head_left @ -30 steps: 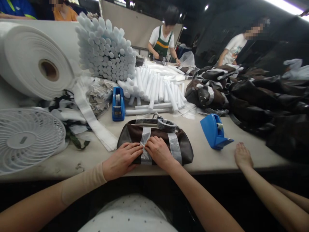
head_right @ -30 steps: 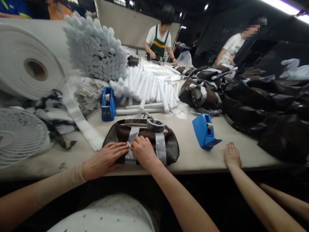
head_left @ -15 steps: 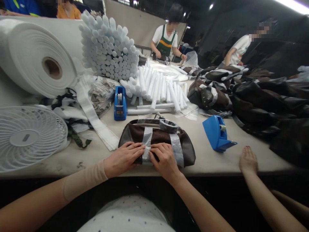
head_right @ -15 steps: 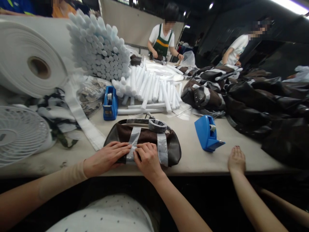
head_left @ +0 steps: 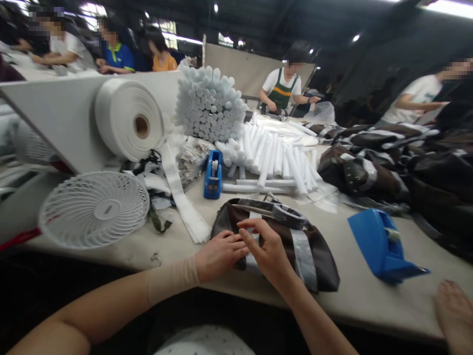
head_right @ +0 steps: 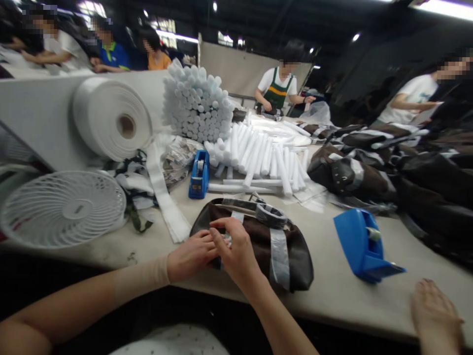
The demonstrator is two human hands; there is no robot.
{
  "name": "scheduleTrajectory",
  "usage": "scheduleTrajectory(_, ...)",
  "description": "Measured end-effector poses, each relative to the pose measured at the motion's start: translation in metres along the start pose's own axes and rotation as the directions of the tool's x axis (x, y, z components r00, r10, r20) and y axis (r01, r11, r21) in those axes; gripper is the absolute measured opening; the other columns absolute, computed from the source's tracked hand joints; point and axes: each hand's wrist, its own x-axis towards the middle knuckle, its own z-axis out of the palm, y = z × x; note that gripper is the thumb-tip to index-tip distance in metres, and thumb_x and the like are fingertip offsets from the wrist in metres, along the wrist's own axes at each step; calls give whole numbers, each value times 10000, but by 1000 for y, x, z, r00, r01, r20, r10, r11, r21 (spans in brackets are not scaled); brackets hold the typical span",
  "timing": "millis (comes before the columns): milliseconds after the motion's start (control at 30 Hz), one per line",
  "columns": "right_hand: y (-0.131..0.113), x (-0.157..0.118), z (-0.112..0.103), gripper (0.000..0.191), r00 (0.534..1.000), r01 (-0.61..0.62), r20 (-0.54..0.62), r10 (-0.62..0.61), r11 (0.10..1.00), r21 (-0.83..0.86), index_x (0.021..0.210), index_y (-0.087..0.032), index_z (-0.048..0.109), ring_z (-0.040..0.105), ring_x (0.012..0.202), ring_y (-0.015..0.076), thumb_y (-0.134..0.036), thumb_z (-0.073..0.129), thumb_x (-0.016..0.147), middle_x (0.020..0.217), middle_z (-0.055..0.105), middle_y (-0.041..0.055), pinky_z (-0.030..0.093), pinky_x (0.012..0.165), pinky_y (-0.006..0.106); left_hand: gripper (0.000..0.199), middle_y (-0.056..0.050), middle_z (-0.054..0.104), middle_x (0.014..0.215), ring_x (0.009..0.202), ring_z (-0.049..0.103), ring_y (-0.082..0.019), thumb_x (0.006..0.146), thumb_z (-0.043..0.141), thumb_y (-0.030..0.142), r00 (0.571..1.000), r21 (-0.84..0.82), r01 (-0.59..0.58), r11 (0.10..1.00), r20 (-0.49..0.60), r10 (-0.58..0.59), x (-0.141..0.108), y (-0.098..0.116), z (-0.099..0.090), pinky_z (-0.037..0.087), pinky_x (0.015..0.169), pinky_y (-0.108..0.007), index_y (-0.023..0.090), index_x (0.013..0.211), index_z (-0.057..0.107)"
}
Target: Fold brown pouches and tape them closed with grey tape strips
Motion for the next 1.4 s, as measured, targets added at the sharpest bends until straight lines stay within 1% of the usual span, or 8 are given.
scheduleTrajectory(133,-6,62,44,180,968,-169,227,107,947,275,994,-179,660,635,859,174,-271,627,843,936,690,47,469,756,300,282,-44,634,1265,1252,514,-225,934,512,224,998,45,28,999,-55,-25,9,-4,10,364,1054,-409,207,1213,549)
scheduleTrajectory(233,3,97,75,149,859,-510,341,381,685,520,891,-149,641,612,669,135,-253,673,790,823,671,44,426,565,236,262,-51,654,1221,1188,553,-236,903,576,258,999,6,27,1000,-26,-26,12,-5,13,408,984,-400,193,1156,563)
scheduleTrajectory(333,18,120,90,114,751,-611,291,593,456,647,778,-158,566,511,526,78,-243,631,817,684,578,-1,388,499,201,258,-56,668,1183,1174,556,-244,881,624,277,999,-68,26,997,-24,-27,11,-6,12,395,978,-403,187,1119,579)
scheduleTrajectory(433,32,141,91,151,729,-586,181,660,464,665,737,-176,509,417,470,59,-248,570,854,605,473,-43,363,477,190,386,-59,650,1231,1227,520,-246,874,648,280,999,-139,-6,990,-49,0,9,-8,9,359,1004,-410,196,1229,521)
scheduleTrajectory(567,43,168,86,150,731,-564,78,678,535,629,777,-168,581,381,484,57,-297,646,817,623,491,-47,309,455,186,480,-55,567,1373,1322,438,-238,906,605,274,999,-165,-5,986,-34,0,7,-8,4,324,1027,-407,217,1345,420)
scheduleTrajectory(833,38,199,96,129,689,-634,82,720,545,549,701,-117,638,287,455,66,-205,733,700,481,391,-71,211,417,208,480,-47,548,1397,1336,417,-226,931,555,314,1000,-170,-1,986,-28,-3,6,-8,8,307,1036,-403,226,1373,391)
scheduleTrajectory(1067,23,185,92,175,708,-584,69,703,527,617,776,-122,657,234,439,58,-295,681,784,490,318,-83,166,393,205,460,-40,587,1344,1302,448,-231,894,595,250,999,-150,-14,989,-48,7,7,-9,8,312,1023,-400,204,1324,440)
scheduleTrajectory(1400,34,158,111,223,637,-662,143,757,444,604,651,-163,511,211,435,60,-202,679,794,472,285,-93,146,384,198,321,-70,650,1220,1199,537,-245,873,633,282,998,-111,-10,994,-55,4,8,-10,12,376,995,-417,167,1166,571)
